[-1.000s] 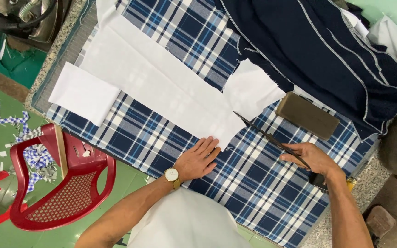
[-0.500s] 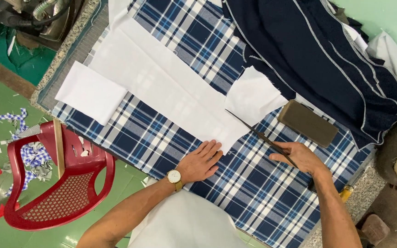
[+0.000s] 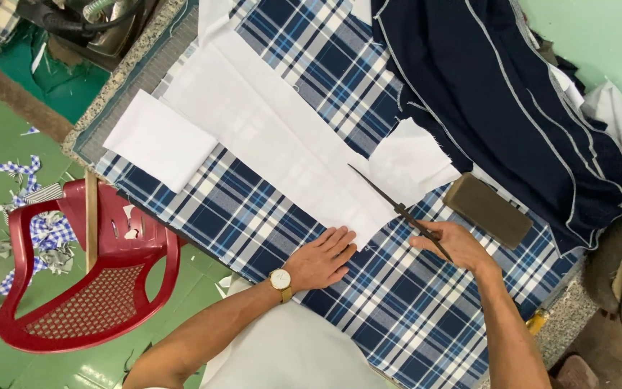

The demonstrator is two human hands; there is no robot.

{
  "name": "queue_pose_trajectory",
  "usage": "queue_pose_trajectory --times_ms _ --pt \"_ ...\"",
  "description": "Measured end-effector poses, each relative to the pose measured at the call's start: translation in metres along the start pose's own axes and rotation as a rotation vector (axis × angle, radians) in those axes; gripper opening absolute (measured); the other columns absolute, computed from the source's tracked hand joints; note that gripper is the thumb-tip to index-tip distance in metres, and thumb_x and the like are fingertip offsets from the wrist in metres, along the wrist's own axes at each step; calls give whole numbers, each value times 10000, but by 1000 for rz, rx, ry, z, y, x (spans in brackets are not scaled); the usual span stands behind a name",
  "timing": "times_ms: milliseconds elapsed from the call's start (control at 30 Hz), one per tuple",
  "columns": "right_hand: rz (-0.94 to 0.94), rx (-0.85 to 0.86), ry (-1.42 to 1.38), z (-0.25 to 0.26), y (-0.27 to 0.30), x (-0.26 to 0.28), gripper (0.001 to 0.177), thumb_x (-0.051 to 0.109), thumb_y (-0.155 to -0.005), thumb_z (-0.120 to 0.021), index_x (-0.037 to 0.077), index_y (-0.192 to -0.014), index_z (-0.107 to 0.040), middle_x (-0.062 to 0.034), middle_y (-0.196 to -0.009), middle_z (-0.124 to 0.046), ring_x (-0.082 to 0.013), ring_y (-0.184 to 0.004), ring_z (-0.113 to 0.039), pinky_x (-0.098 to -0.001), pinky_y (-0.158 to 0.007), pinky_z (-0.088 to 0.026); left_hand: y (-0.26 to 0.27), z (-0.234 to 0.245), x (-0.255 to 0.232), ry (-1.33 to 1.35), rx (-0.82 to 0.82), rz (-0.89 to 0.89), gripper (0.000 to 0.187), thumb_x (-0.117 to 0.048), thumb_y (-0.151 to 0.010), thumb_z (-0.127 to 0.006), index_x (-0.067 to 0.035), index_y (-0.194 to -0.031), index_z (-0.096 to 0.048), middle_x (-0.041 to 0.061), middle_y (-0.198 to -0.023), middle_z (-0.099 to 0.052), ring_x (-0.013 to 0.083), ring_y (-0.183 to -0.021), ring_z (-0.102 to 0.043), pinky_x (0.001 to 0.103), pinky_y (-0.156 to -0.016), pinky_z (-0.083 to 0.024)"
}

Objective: The person lays a white fabric piece on a plaid-covered table, smooths it, and uses shears to cut along its edges. The person then folds the fabric and continues cutting to separate sections.

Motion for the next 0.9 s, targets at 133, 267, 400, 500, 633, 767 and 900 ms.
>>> queue_pose_trajectory --times_ms 133,267,400,500,633,767,900 --pt "29 19 -63 -3 -7 -3 688 438 -840 -826 48 -1388 -680 -158 -542 -662 -219 -498 -575 -292 -463 -434 0 1 1 0 -26 -10 520 -394 -1050 -435 -54 -1439 -497 200 -1528 -433 335 -1434 -430 471 -1241 -295" --pt "75 27 -34 -8 -9 24 745 543 -807 -814 100 -1393 -691 -162 -670 -703 -229 -583 -619 -340 -519 -451 1 3 2 20 -56 -15 520 -382 -1046 -438 -39 -1431 -506 212 -1519 -446 348 -1430 -434 479 -1237 -300" --pt "113 -22 51 -9 -6 55 742 577 -816 -797 122 -1394 -692 -158 -770 -740 -229 -671 -644 -348 -656 -482 1 5 2 47 -64 -18 515 -373 -1051 -443 -29 -1427 -518 218 -1515 -458 351 -1430 -438 480 -1239 -293" --pt "110 -30 9 -11 -3 66 701 562 -811 -814 141 -1364 -721 -150 -702 -725 -232 -596 -635 -346 -623 -461 2 8 3 32 -83 -13 511 -367 -1051 -444 -32 -1431 -517 216 -1525 -453 351 -1429 -437 482 -1235 -300" --pt "65 -4 -57 -11 -4 67 722 476 -838 -818 45 -1399 -672 -184 -625 -690 -244 -551 -608 -315 -475 -431 2 8 4 46 -65 -12 505 -369 -1044 -450 -24 -1406 -524 217 -1519 -448 355 -1429 -428 488 -1237 -301" --pt "98 -2 52 -13 -18 90 811 582 -806 -789 87 -1433 -648 -148 -698 -701 -252 -653 -651 -355 -575 -444 2 11 4 61 -70 -25 497 -351 -1053 -435 -15 -1410 -516 227 -1518 -440 364 -1435 -415 496 -1239 -291" --pt "109 -19 118 -15 -25 116 802 610 -805 -787 133 -1435 -650 -119 -719 -714 -235 -692 -667 -328 -621 -449 2 15 5 63 -67 -25 487 -345 -1055 -444 -13 -1403 -518 228 -1506 -442 362 -1432 -415 494 -1235 -295"
Point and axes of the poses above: each hand's wrist, its own y-axis away from the middle knuckle, its own z-axis out of the back of the hand, x = y × z, the point moved 5 cm from there along -y, towards the middle knuckle
